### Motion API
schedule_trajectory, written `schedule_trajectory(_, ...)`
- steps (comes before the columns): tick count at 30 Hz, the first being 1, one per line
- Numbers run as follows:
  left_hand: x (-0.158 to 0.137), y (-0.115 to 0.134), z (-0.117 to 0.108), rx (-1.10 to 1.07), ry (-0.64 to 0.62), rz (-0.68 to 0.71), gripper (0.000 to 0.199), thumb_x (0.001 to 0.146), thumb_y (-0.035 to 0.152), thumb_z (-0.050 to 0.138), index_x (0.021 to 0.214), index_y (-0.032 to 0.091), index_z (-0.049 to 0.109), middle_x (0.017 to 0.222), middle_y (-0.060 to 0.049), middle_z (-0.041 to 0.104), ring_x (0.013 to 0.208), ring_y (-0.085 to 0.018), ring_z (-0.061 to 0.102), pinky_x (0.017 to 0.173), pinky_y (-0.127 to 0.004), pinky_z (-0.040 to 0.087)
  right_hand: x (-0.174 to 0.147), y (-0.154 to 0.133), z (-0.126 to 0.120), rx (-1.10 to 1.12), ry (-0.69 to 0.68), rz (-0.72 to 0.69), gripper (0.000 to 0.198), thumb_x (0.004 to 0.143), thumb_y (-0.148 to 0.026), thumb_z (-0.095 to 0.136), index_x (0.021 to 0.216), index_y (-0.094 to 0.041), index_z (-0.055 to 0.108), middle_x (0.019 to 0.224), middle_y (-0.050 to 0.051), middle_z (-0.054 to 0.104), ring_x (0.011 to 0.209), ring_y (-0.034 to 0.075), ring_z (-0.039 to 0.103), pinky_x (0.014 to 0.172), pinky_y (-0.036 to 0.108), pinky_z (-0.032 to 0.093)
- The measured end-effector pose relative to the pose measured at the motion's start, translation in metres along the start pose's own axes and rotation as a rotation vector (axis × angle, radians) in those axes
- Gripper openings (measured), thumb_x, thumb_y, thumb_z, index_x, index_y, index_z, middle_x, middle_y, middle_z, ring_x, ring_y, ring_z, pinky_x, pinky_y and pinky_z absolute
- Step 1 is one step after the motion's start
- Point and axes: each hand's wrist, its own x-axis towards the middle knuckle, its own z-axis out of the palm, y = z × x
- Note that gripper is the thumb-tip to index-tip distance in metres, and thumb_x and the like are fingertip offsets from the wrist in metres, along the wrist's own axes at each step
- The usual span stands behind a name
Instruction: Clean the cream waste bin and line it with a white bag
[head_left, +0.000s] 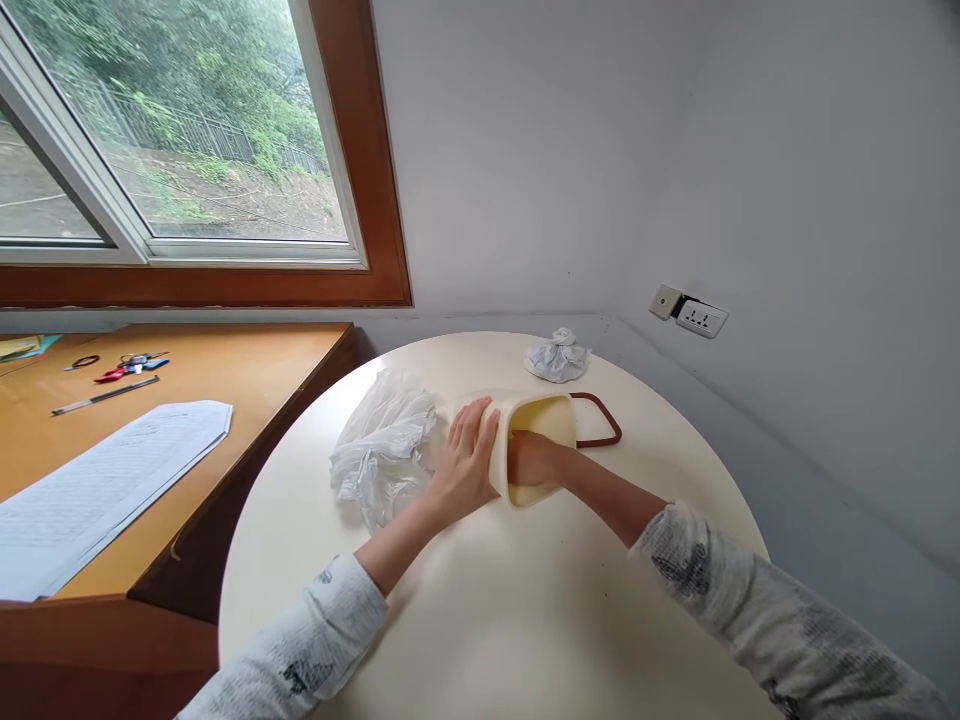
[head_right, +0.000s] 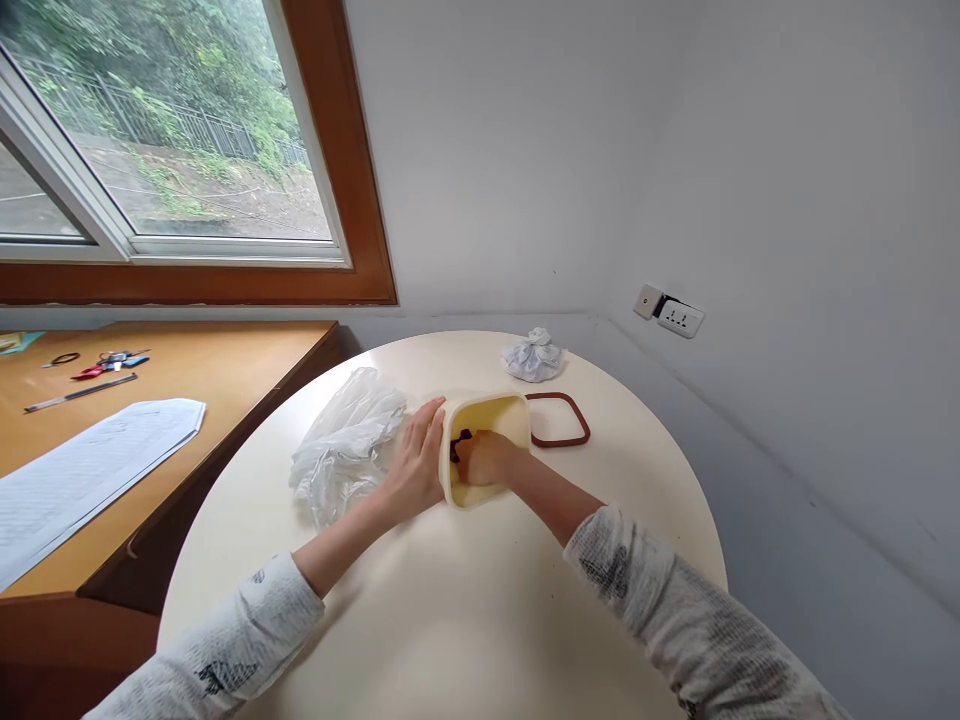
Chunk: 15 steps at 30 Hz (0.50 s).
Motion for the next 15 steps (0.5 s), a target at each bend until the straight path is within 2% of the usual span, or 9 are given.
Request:
schedule_trajectory(3,0.004,0.000,-0.002,-0.061,-0.018,-0.031,0.094,0.074,0.029,0.058,0.142,0.018,-0.007,0.139,-0.022,0.024,0.132,-0.035,0.022,0.102,-0.055,0.028,-0.017,0.000,-0.011,-0.083,-0.175,0.070,0.013,0.074,-0.016,0.051,0.068,-0.016,0.062,0.069,0.009,0.067,0.063,0.021,0.062,0.060,0.032,0.046)
schedule_trajectory(6,0.006,-0.003,-0.002,-0.111,-0.039,-0.037,0.098,0.073,0.034,0.061,0.142,0.019,-0.007,0.140,-0.022,0.023,0.132,-0.036,0.021,0.102,-0.054,0.029,-0.041,-0.008,-0.030,-0.115,-0.253,0.129,0.020,0.080,-0.018,0.043,0.081,-0.017,0.064,0.071,0.008,0.067,0.062,0.021,0.062,0.056,0.031,0.046)
schedule_trajectory(8,0.009,-0.005,-0.003,-0.151,-0.067,-0.042,0.103,0.070,0.038,0.065,0.142,0.020,-0.007,0.140,-0.021,0.022,0.132,-0.036,0.020,0.103,-0.053,0.028,-0.061,-0.016,-0.043,-0.145,-0.263,0.125,0.024,0.081,-0.016,0.041,0.090,-0.019,0.062,0.076,0.007,0.068,0.074,0.023,0.063,0.066,0.034,0.048)
schedule_trajectory(9,0.010,-0.006,-0.005,-0.175,-0.088,-0.047,0.106,0.068,0.040,0.067,0.142,0.021,-0.006,0.140,-0.021,0.022,0.132,-0.036,0.020,0.104,-0.053,0.028,-0.071,-0.021,-0.049,-0.159,-0.252,0.083,0.027,0.082,-0.014,0.039,0.095,-0.019,0.061,0.080,0.006,0.068,0.078,0.022,0.063,0.077,0.037,0.047)
schedule_trajectory(11,0.015,-0.010,-0.010,-0.230,-0.144,-0.063,0.112,0.063,0.043,0.071,0.142,0.022,-0.006,0.141,-0.020,0.021,0.132,-0.037,0.020,0.104,-0.052,0.027,-0.091,-0.027,-0.057,-0.165,-0.214,-0.015,0.035,0.083,-0.011,0.036,0.110,-0.018,0.056,0.089,0.005,0.068,0.083,0.019,0.063,0.098,0.042,0.036)
schedule_trajectory(13,0.022,-0.014,-0.019,-0.294,-0.214,-0.080,0.117,0.058,0.045,0.074,0.142,0.023,-0.004,0.142,-0.019,0.021,0.132,-0.036,0.020,0.105,-0.051,0.027,-0.105,-0.029,-0.057,-0.178,-0.115,-0.082,0.038,0.086,-0.014,0.036,0.122,-0.018,0.048,0.100,0.006,0.066,0.092,0.017,0.062,0.108,0.044,0.023)
schedule_trajectory(15,0.029,-0.019,-0.029,-0.356,-0.278,-0.095,0.121,0.054,0.044,0.077,0.142,0.024,-0.004,0.144,-0.017,0.018,0.133,-0.036,0.018,0.106,-0.050,0.028,-0.113,-0.023,-0.052,-0.227,0.021,-0.137,0.041,0.088,-0.020,0.038,0.129,-0.016,0.042,0.111,0.008,0.063,0.105,0.018,0.057,0.110,0.045,0.017)
